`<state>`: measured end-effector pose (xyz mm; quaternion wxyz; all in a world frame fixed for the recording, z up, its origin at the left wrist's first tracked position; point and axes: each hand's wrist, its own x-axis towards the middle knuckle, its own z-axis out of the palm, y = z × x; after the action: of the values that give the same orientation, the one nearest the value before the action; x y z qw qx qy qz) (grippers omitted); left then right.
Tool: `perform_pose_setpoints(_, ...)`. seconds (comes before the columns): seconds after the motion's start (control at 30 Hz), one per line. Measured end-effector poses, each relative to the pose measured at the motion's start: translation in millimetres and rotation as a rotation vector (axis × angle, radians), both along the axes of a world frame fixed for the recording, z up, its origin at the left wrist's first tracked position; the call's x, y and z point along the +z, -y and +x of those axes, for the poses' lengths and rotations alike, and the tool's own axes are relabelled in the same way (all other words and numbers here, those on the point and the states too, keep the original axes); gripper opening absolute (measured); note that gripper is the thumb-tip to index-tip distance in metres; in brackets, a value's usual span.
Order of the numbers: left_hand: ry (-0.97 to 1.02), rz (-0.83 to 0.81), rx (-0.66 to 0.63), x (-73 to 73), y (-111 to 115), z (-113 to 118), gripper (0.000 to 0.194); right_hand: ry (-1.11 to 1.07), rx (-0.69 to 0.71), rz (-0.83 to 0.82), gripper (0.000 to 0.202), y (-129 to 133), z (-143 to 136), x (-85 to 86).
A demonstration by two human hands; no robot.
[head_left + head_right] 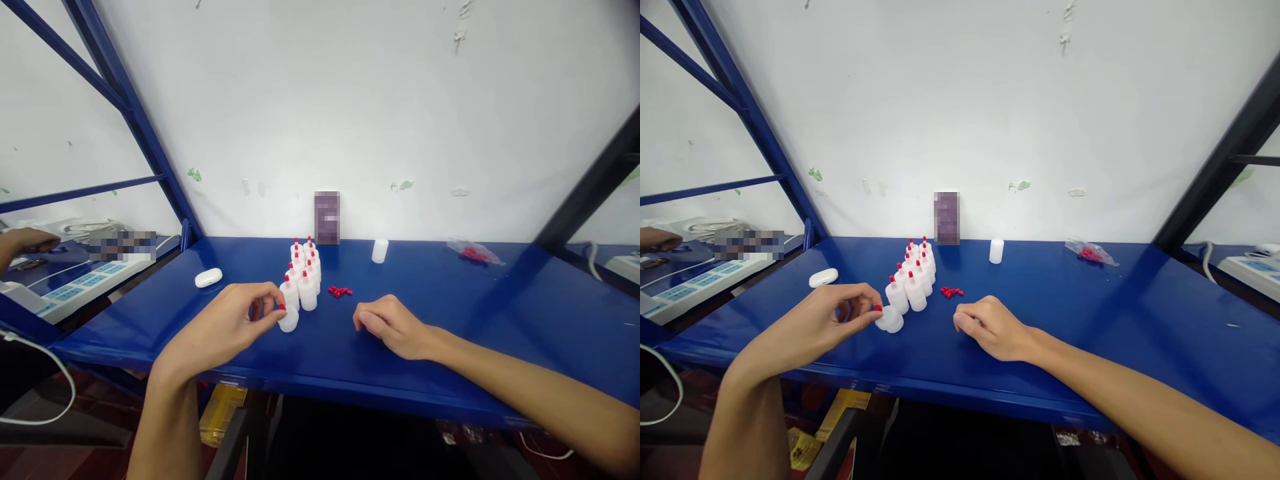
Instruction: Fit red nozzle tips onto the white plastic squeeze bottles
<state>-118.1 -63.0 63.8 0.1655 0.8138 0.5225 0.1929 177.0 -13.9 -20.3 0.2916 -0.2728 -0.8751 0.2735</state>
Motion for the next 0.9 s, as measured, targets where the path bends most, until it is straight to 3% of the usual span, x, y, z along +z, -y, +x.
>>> perform_pose_setpoints(0.3,-0.038,-0.065,-0.007,-10.0,-17,1,0.024,-0.154,-0.222,0.024,0.029,-2,3,-0.4)
perform_pose_setpoints(0.47,-0.02,0.007,0.026,-8.7,-16,1,0.02,-0.069,-0.308,-0.008,0.035,-5,4,2.0)
perform_pose_setpoints(0.6,-0.017,-0.003,0.023,-7.2,-15,0,0.021,0.001,-0.345,-0.01,0.027,-12,3,-0.4)
perform_pose_setpoints(0.73,-0.015,0.035,0.039,-4.6,-13,-2,0.026,0.084,-0.522,0.034,0.019,-53,-8,2.9)
perform_pose_setpoints(0.8,-0.012,0.052,0.045,-3.1,-11,-3,0.027,0.116,-0.697,-0.03,0.02,-89,-18,6.1)
perform_pose_setpoints(0.9,-0.017,0.061,0.045,-1.2,-6,-4,0.029,0.094,-0.852,-0.083,0.034,-146,-35,9.4)
